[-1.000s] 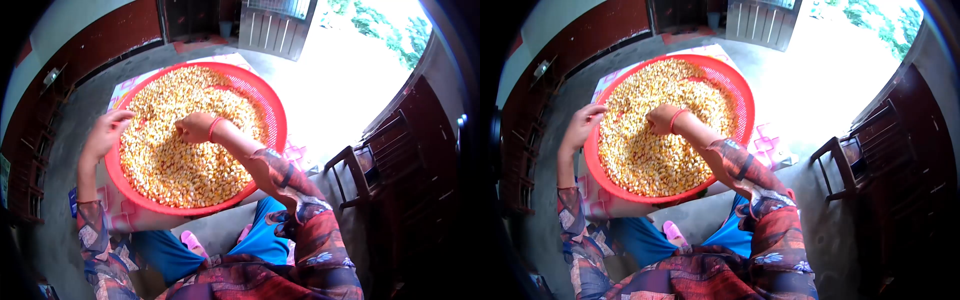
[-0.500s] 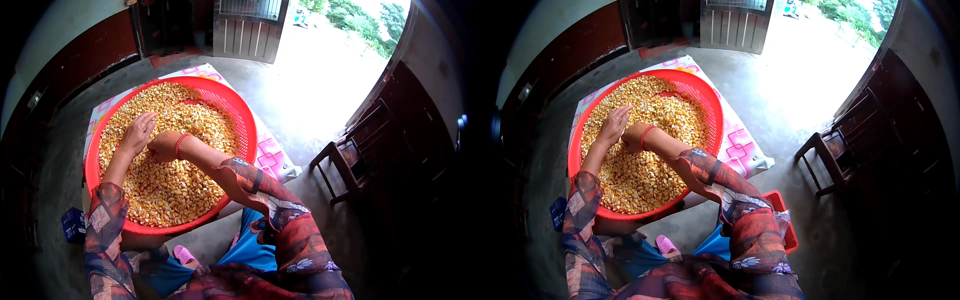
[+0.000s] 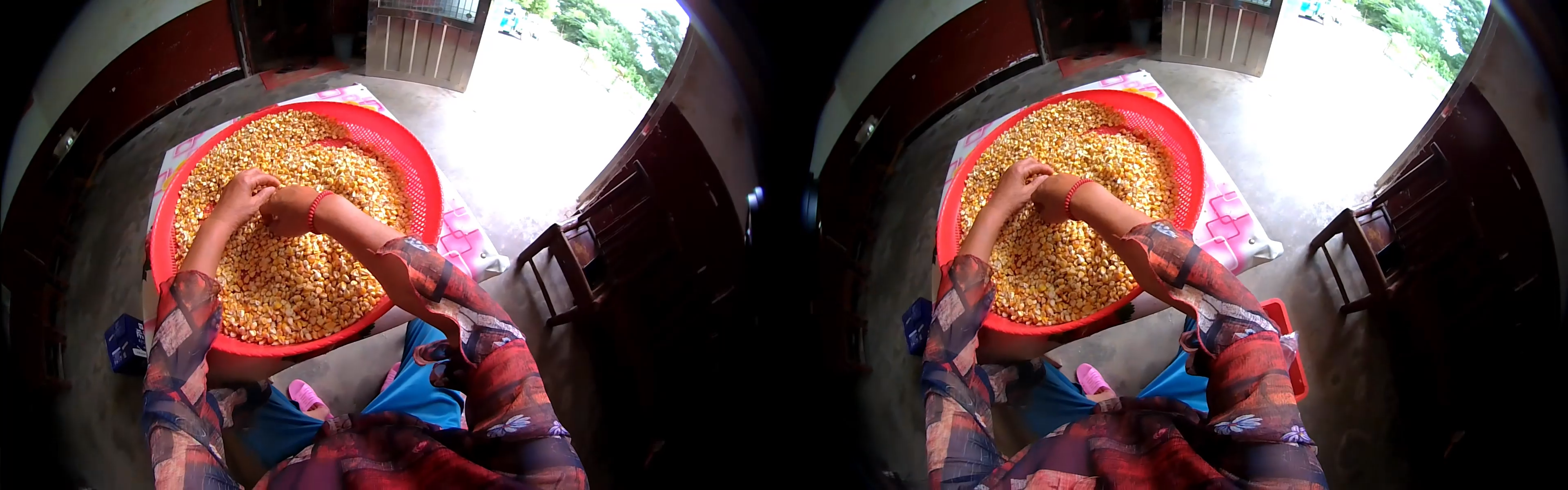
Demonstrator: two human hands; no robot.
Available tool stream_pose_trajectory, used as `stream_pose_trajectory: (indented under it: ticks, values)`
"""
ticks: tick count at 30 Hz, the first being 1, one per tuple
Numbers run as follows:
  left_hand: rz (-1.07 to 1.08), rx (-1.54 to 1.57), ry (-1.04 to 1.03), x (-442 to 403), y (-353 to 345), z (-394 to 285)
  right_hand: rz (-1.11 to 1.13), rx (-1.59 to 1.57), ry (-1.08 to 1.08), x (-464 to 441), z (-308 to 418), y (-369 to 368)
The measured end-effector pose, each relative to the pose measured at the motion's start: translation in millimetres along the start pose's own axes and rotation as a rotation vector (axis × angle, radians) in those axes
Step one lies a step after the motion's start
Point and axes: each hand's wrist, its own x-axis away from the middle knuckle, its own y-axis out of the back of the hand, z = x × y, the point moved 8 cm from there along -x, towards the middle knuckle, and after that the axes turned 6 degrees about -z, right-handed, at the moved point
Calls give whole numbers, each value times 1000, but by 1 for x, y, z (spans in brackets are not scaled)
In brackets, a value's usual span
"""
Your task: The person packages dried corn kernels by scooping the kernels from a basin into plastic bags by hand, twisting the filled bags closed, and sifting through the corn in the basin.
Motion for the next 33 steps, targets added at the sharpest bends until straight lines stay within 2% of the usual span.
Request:
stream_pose_trajectory:
  ticks: [1,3,10,12,16,20,22,24,26,28,30,32,33]
  values:
    - [-21,-7,-2,0,3,-3,-39,-26,72,3,5,6]
    - [-24,12,15,2,1,2,45,-55,-17,6,3,7]
    - [11,71,113,5,7,10,-15,-35,45,7,-1,8]
    - [2,64,154,6,10,13,44,-79,-61,8,-7,10]
    - [12,65,165,6,9,20,11,-71,-59,10,-11,19]
    - [19,50,141,8,9,23,-144,-59,78,11,-15,39]
    - [23,55,144,8,8,26,-188,-87,79,28,-3,69]
    - [11,69,165,9,5,30,-323,-137,-18,57,-4,103]
    - [56,110,186,8,-1,38,-488,-296,42,100,-19,128]
    - [18,72,89,6,-3,43,-663,-431,-179,164,-42,149]
    - [19,82,132,7,-4,43,-876,-477,-250,241,-78,156]
    - [53,80,137,5,-6,46,-1148,-453,-435,316,-90,145]
    - [102,71,168,5,-9,49,-1202,-396,-577,356,-104,128]
